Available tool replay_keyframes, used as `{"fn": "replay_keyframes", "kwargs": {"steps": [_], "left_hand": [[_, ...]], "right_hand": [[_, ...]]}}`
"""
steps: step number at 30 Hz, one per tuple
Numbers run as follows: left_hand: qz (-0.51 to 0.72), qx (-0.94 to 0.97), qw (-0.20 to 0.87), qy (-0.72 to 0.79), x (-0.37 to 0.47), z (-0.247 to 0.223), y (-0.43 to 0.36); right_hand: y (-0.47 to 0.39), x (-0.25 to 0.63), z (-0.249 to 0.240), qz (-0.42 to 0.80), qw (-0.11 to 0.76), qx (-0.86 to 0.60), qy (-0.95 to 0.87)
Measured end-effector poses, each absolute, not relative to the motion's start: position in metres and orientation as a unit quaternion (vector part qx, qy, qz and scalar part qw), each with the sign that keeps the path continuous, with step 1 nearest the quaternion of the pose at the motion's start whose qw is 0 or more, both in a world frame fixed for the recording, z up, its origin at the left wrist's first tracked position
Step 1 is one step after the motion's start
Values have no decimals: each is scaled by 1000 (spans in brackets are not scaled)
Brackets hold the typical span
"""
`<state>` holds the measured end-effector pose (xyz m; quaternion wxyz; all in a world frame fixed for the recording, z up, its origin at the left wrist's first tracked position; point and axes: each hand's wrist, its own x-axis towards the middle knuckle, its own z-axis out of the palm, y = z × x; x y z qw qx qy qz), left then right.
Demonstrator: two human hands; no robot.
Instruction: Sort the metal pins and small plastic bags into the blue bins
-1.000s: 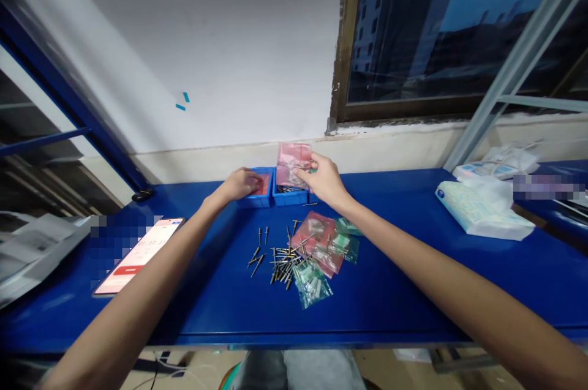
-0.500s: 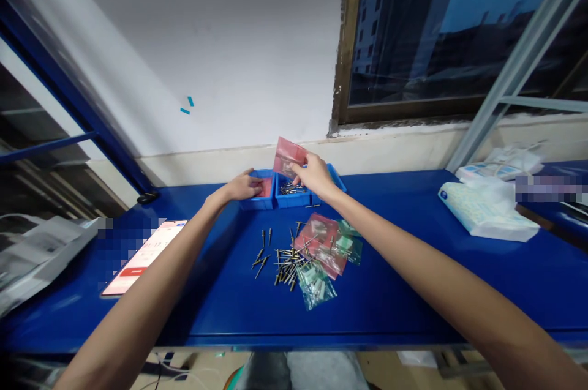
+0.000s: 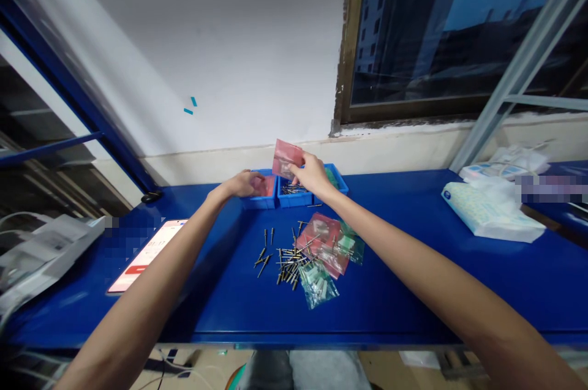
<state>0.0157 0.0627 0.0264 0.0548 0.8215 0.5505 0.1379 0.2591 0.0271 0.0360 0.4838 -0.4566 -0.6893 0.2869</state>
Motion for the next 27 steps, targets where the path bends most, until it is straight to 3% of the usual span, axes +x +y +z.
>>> {"fn": "replay_keyframes", "kwargs": {"steps": [4,7,12,17,22,24,27], "left_hand": [[120,801,71,583,12,36,58],[196,799,58,565,13,44,44],[331,831,109,434,34,40,8],[403,780,85,472,49,27,-5],[465,670,274,510,42,23,2],[487,630,348,495,38,23,4],[500,619,376,474,34,23,5]], "right_hand": [[30,253,42,229,505,-469,-688],[33,243,43,233,514,-473,-677],[27,218,46,365,493,-455,-646],[21,205,55,448,445,-387,-672],[37,209,52,338,479,-406,-701],[44,207,48,363,476,-407,-690],[51,201,41,417,472,-395,-669]]}}
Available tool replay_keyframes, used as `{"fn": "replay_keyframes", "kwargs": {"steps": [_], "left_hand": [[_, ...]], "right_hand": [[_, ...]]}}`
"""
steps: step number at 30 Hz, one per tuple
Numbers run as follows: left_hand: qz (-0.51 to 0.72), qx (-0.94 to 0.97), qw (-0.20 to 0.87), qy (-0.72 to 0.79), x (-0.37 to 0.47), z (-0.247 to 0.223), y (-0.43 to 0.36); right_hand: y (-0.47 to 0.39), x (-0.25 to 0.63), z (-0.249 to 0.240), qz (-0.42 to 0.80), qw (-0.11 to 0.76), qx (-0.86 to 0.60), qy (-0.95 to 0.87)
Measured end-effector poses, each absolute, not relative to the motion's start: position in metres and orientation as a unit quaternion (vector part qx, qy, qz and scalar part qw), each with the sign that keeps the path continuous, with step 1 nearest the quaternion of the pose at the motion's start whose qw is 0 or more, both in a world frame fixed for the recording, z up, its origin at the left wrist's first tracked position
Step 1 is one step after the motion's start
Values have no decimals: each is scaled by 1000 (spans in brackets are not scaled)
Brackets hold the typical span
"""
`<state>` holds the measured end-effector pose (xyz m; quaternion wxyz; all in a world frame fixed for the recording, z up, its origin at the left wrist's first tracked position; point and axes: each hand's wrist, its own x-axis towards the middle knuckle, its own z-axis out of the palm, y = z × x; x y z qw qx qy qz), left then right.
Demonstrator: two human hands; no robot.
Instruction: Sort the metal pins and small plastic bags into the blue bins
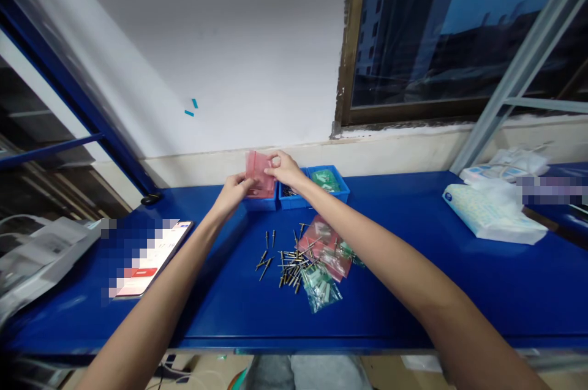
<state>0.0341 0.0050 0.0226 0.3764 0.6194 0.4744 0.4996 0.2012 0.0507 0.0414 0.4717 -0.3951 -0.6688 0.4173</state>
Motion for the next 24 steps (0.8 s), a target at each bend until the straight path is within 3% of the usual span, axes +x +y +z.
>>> {"fn": "replay_keyframes", "kwargs": {"steps": [4,8,13,24], "left_hand": [[498,644,261,519,26,23,5],[446,669,127,580,19,19,5],[346,704,13,620,10,11,8],[233,743,51,625,5,7,22]], "right_hand": [[56,193,33,352,473,-429,-684],[56,191,29,228,376,-477,-761],[53,191,29,175,300,-455,-820],[43,189,44,25,63,-512,-856]]}}
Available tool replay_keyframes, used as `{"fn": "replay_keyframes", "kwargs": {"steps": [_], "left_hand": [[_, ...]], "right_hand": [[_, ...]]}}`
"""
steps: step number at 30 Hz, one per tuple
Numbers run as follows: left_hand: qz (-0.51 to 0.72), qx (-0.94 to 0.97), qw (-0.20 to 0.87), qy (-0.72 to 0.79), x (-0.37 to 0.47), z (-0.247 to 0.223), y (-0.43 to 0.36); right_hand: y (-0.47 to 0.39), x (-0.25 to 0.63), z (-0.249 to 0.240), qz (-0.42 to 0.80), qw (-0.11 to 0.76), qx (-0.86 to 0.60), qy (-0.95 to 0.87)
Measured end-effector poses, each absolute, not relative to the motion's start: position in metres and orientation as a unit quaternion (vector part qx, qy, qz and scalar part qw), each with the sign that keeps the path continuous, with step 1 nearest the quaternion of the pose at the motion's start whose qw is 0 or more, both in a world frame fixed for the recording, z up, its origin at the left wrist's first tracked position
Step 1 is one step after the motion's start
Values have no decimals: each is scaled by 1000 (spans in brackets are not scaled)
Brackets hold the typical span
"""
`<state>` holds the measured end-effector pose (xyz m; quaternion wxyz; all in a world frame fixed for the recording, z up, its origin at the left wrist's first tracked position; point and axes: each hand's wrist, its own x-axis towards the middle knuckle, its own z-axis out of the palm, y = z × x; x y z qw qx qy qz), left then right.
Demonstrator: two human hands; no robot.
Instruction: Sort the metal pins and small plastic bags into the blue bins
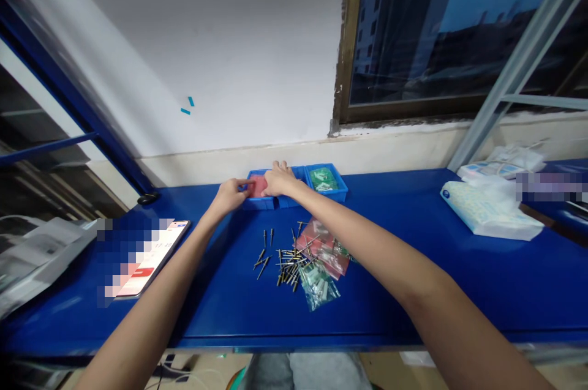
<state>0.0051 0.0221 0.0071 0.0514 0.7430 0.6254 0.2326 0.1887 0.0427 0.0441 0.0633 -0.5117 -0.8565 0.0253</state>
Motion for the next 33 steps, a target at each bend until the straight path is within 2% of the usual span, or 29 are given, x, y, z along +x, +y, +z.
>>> {"fn": "replay_keyframes", "kwargs": {"steps": [9,16,21,23,27,30,33], "left_hand": [[153,777,71,607,8,14,38],[107,776,63,618,13,19,48],[120,767,56,628,18,16,41],[135,755,50,639,19,15,37],[193,734,6,652,23,20,25],[243,750,-25,615,29,29,16],[233,821,49,519,38,36,6]], "right_hand": [[45,188,53,57,5,-519,-853],[49,184,53,68,-2,-520,-852],[43,184,57,62,7,-520,-852],[39,195,59,46,39,-507,-860],[26,246,55,-12,179,-459,-870],[9,294,45,-33,227,-460,-858],[-9,326,31,-41,248,-461,-851]]}}
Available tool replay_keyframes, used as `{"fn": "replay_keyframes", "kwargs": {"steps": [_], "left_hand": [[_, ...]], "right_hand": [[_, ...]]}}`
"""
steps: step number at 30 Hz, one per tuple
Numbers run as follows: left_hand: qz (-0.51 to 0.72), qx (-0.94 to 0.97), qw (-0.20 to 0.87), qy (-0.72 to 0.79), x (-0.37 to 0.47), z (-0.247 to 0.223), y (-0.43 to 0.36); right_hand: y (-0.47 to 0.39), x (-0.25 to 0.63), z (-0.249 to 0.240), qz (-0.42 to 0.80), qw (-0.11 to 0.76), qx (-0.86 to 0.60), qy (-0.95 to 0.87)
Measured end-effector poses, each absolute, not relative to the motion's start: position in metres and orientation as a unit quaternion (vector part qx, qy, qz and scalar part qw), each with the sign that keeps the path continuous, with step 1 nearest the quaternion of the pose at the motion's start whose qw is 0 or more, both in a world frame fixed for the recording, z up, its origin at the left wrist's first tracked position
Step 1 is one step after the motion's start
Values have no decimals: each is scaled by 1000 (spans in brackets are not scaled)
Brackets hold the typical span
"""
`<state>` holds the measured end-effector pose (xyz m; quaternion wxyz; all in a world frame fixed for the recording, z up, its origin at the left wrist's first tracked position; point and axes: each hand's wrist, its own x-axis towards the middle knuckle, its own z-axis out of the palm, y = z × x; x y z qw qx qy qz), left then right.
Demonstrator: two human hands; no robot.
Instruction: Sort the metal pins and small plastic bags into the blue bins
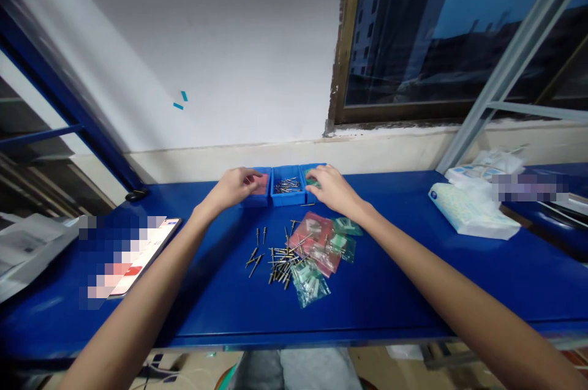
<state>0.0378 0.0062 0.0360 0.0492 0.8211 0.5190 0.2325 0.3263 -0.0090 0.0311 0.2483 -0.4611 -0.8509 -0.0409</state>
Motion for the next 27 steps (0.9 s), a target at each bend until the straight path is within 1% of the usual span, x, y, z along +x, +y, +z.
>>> {"fn": "replay_keyframes", "kwargs": {"steps": [2,4,8,11,17,27], "left_hand": [[205,860,90,458,44,35,0],[195,877,86,431,48,31,-5],[234,880,82,406,53,21,-10],[255,872,86,409,57,16,-11],[277,863,60,418,62,11,-15],[281,867,49,409,62,10,-17]], "right_hand": [[-18,334,20,-37,268,-455,-848],[-22,333,10,-32,275,-442,-853],[-22,325,-2,-29,288,-426,-857],[-23,324,-3,-14,298,-437,-848],[-27,325,2,14,302,-466,-832],[-29,323,1,7,319,-463,-827]]}}
